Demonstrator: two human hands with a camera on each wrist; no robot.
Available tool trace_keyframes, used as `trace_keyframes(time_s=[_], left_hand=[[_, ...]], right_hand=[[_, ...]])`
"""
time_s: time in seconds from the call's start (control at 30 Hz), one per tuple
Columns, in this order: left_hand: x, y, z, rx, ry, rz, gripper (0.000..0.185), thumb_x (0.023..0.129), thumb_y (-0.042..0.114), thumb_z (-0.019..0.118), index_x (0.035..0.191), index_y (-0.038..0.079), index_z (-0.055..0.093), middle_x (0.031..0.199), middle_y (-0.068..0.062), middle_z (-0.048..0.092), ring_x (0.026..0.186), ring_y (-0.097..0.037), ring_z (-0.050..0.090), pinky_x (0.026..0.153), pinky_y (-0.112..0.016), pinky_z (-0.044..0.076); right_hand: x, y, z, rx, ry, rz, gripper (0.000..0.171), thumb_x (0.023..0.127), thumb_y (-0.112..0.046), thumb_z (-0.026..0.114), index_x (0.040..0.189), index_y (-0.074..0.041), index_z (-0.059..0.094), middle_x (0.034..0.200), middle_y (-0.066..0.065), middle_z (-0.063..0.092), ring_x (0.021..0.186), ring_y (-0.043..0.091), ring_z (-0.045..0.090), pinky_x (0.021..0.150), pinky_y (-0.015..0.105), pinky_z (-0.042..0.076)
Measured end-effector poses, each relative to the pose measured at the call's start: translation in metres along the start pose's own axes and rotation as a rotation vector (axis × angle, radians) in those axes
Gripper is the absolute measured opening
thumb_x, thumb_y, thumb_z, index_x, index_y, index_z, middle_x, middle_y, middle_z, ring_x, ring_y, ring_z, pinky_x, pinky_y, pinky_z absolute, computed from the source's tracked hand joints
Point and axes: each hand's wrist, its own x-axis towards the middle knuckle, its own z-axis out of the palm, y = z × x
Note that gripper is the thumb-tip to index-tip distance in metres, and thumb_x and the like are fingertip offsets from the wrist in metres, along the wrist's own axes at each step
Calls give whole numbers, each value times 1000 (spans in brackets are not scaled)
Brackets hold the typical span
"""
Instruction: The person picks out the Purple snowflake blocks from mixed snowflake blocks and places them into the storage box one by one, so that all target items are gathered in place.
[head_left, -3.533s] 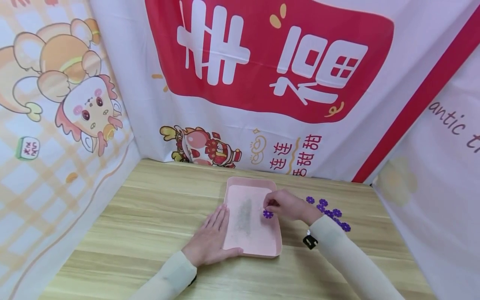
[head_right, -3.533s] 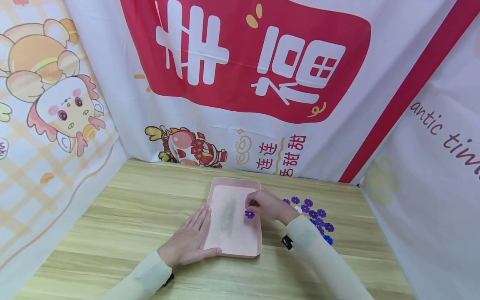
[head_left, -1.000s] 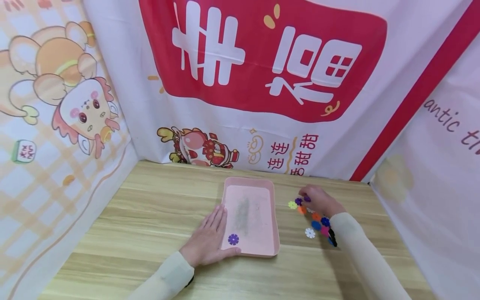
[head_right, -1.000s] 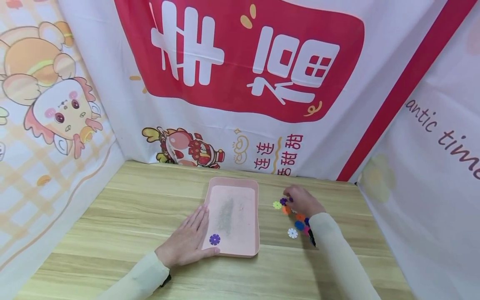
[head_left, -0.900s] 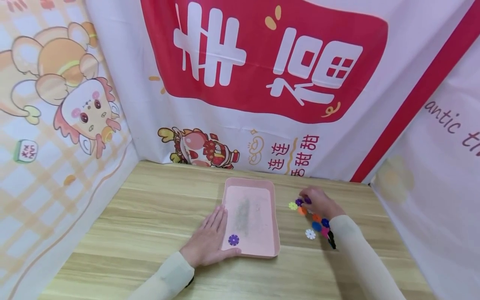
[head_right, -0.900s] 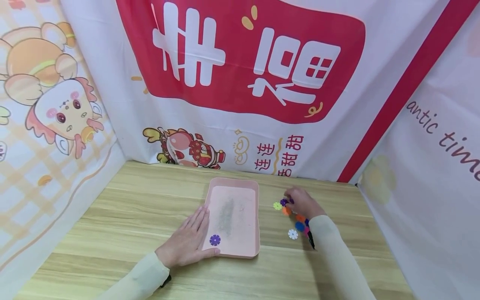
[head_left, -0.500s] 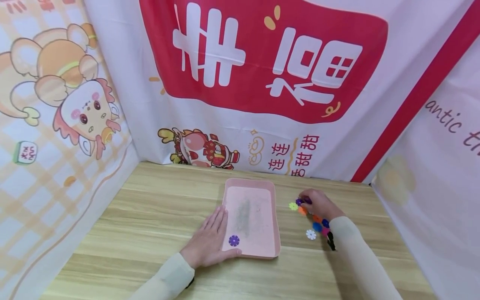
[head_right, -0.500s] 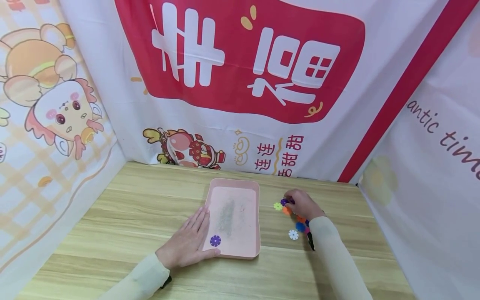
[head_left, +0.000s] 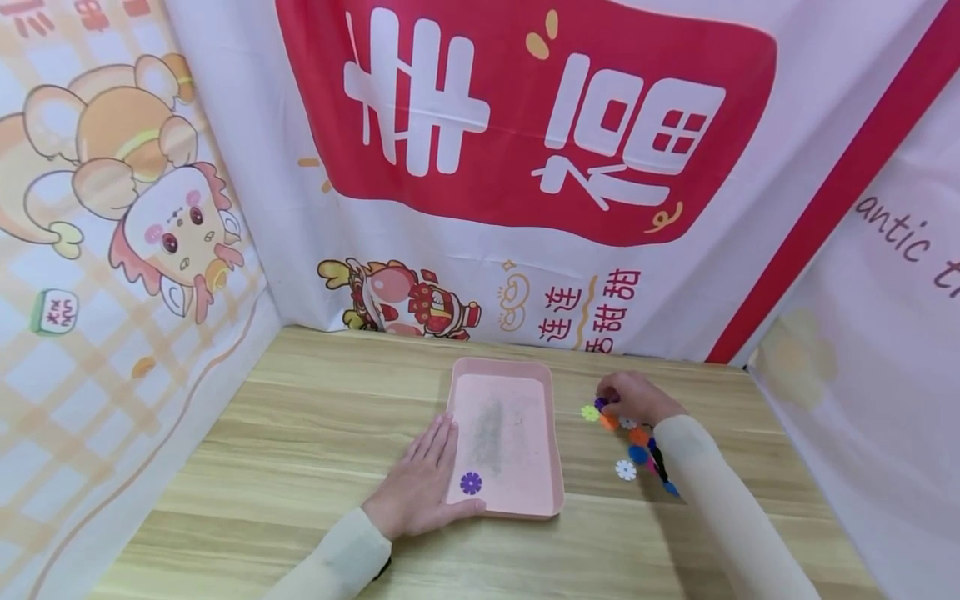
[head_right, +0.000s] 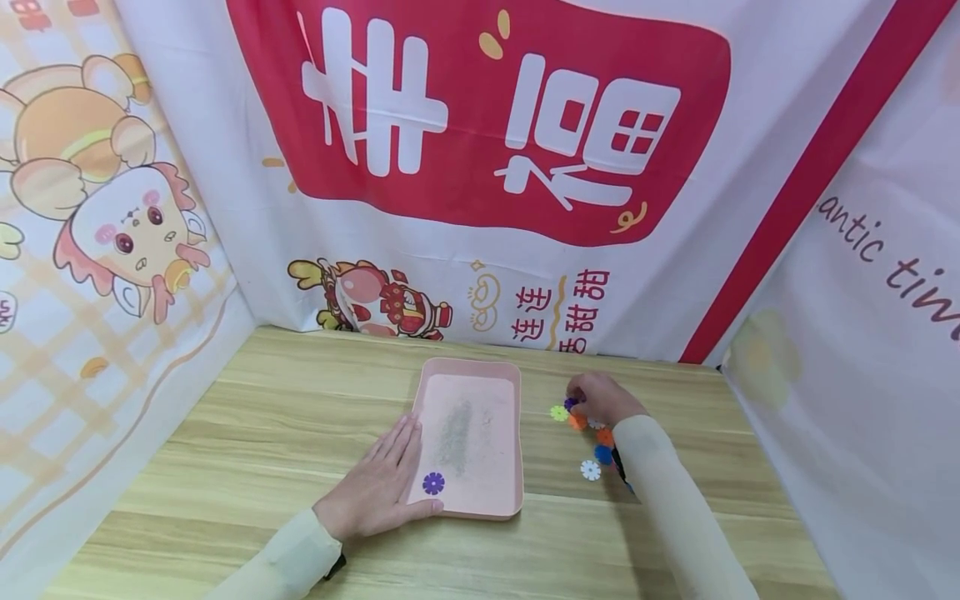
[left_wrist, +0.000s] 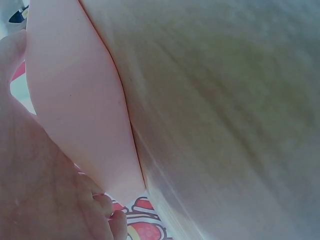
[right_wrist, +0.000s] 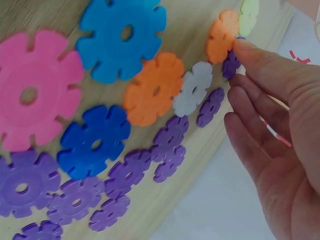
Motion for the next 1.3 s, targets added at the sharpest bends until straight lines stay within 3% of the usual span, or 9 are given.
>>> trace_keyframes(time_s=[0.23, 0.47, 0.67, 0.87, 1.3], left_hand=[[2, 1, 0, 1, -18, -8, 118, 93, 82, 50, 167, -4, 15, 178, -21, 9, 166, -37, 9, 135, -54, 18], [1, 1, 3, -3, -18, -10, 119, 93, 83, 49, 167, -3, 15, 178, -21, 8, 167, -37, 9, 135, -54, 18], [1, 0, 4, 5, -6, -3, 119, 93, 83, 49, 167, -4, 15, 177, -22, 9, 166, -38, 10, 135, -54, 19], [1, -1, 2, 20, 6, 7, 118, 94, 82, 50, 166, -5, 17, 177, -23, 12, 166, -39, 12, 135, -54, 21], [0, 2, -2, 13, 9, 6, 116, 95, 79, 52, 166, -6, 17, 176, -25, 12, 165, -42, 13, 134, -55, 21]], right_hand=[[2, -4, -3, 56, -52, 79, 24, 96, -9, 78, 120, -6, 75, 114, 10, 75, 99, 22, 67, 100, 50, 61], [2, 0, -3, 108, -41, 104, 14, 93, -13, 82, 104, -8, 75, 100, 5, 73, 89, 18, 63, 84, 37, 60], [4, 1, -7, 103, -34, 50, 1, 97, -7, 76, 97, -8, 75, 94, 2, 73, 85, 15, 63, 81, 34, 60], [3, -6, -18, 63, -24, -44, 10, 101, -3, 68, 94, -6, 75, 91, 5, 73, 78, 13, 62, 72, 29, 58], [11, -61, -44, -53, 11, -159, 7, 103, -12, 70, 97, -13, 75, 92, 1, 75, 80, 10, 64, 78, 31, 61]])
